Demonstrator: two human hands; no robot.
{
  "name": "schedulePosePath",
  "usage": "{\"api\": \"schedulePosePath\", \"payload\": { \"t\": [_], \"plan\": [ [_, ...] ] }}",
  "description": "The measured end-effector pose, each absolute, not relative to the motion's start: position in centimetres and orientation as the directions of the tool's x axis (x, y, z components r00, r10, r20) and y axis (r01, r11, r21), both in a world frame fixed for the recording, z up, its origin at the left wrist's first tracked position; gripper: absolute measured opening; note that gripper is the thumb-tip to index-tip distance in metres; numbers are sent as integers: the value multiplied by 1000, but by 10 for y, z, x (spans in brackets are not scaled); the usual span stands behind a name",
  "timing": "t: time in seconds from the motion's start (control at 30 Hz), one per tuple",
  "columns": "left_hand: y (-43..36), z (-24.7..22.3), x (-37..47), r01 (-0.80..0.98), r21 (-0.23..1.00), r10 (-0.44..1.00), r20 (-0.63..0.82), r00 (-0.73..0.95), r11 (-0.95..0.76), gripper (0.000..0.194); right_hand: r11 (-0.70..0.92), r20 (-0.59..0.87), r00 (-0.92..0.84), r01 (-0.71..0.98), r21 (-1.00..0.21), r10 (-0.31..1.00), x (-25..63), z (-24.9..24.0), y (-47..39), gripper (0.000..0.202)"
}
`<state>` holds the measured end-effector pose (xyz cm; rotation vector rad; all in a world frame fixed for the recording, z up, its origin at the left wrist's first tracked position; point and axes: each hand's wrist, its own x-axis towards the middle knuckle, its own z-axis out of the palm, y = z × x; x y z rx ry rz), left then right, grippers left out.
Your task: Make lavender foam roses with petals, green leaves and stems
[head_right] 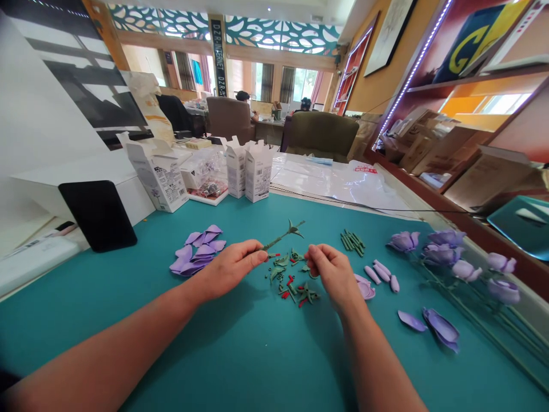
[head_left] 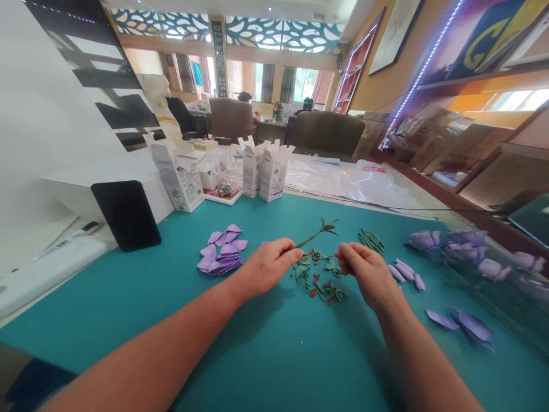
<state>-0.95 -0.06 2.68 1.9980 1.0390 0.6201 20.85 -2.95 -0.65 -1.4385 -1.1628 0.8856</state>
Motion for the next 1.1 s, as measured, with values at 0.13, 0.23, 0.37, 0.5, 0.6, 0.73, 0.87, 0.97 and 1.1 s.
{"api": "schedulePosePath", "payload": {
  "t": [0.13, 0.23, 0.37, 0.5, 0.6, 0.73, 0.87, 0.97, 1.1],
  "plan": [
    [3, 27, -12, 431, 839, 848, 65, 527, -332, 33, 9, 90, 343, 231, -973, 935, 227, -10, -25, 36],
    [3, 25, -11, 429, 837, 844, 71, 532, -340, 31, -2, 127, 370, 329, -944, 920, 235, -14, -22, 31],
    [3, 22, -10, 446, 816, 838, 84, 539, -368, 29, -16, 211, 351, 546, -838, 912, 242, -20, -20, 21],
    [3, 22, -9, 466, 800, 840, 85, 535, -378, 30, -88, 183, 276, 743, -664, 944, 246, -25, -20, 22],
    [2, 23, -9, 465, 802, 841, 83, 535, -375, 30, -116, 116, 219, 814, -570, 969, 246, -27, -21, 21],
    [3, 22, -10, 421, 844, 850, 73, 522, -332, 34, -148, 31, 187, 861, -486, 982, 245, -28, -20, 15],
    [8, 20, -13, 364, 885, 855, 69, 514, -290, 38, -172, -22, 179, 896, -410, 984, 243, -28, -19, 12],
    [12, 18, -15, 326, 907, 862, 74, 502, -268, 41, -161, -32, 160, 915, -371, 987, 241, -30, -19, 10],
    [14, 17, -17, 299, 923, 869, 71, 491, -244, 41, -118, -11, 122, 933, -340, 992, 241, -34, -19, 8]
  ]
}}
